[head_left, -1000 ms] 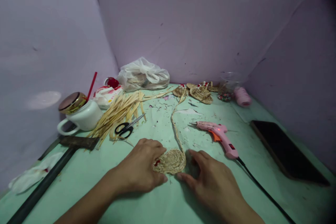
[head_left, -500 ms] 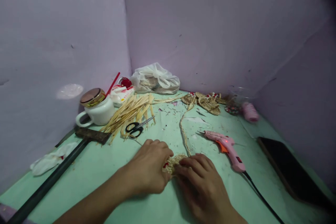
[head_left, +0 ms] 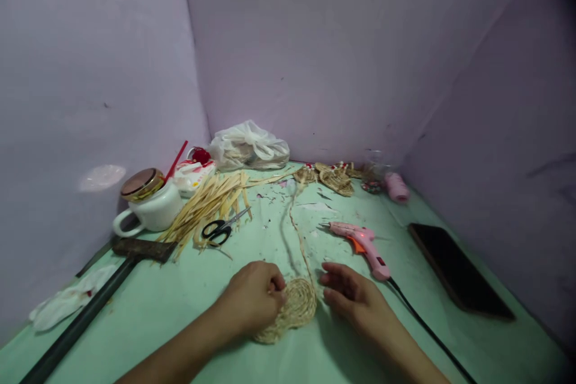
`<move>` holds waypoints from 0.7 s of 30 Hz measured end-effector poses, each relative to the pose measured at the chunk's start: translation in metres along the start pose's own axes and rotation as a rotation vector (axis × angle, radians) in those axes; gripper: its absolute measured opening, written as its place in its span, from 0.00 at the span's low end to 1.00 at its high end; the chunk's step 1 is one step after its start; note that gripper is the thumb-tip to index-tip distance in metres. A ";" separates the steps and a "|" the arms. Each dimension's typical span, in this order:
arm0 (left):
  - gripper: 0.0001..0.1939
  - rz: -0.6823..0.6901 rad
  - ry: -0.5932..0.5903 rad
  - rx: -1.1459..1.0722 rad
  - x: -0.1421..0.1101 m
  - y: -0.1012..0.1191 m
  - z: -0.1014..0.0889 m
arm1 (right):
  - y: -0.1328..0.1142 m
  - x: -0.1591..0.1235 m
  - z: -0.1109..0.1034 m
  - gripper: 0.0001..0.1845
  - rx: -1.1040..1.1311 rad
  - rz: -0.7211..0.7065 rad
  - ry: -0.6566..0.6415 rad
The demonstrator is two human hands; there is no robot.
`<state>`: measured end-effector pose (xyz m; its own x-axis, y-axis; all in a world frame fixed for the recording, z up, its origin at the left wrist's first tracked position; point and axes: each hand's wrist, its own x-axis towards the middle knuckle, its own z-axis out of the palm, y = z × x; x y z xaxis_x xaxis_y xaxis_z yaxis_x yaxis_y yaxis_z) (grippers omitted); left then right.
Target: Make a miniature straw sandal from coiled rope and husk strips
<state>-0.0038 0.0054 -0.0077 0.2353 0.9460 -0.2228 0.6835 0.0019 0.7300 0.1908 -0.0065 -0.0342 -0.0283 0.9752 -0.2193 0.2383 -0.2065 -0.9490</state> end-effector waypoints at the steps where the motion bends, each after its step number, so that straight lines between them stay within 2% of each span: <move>1: 0.05 -0.025 -0.046 -0.144 0.002 0.002 0.001 | -0.005 -0.001 0.000 0.22 0.101 0.005 -0.066; 4: 0.06 -0.044 -0.111 -0.586 0.005 0.010 0.004 | -0.020 -0.009 0.001 0.21 0.370 0.012 -0.256; 6: 0.10 -0.003 -0.089 -0.742 0.006 0.015 0.007 | -0.027 -0.013 0.002 0.19 0.536 0.028 -0.308; 9: 0.14 0.038 -0.057 -0.838 0.007 0.019 0.013 | -0.027 -0.014 0.003 0.17 0.686 0.024 -0.313; 14: 0.17 -0.032 -0.063 -1.007 0.008 0.017 0.019 | -0.019 -0.003 -0.002 0.14 0.725 -0.004 -0.227; 17: 0.15 -0.069 -0.048 -0.999 0.008 0.015 0.022 | -0.016 0.000 -0.007 0.14 0.718 0.003 -0.192; 21: 0.16 -0.032 -0.044 -0.944 0.008 0.014 0.026 | -0.014 0.001 -0.010 0.15 0.694 -0.013 -0.201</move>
<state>0.0261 0.0040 -0.0158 0.2651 0.9280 -0.2616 -0.1474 0.3072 0.9402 0.1972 -0.0017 -0.0194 -0.2210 0.9583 -0.1811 -0.4326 -0.2627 -0.8624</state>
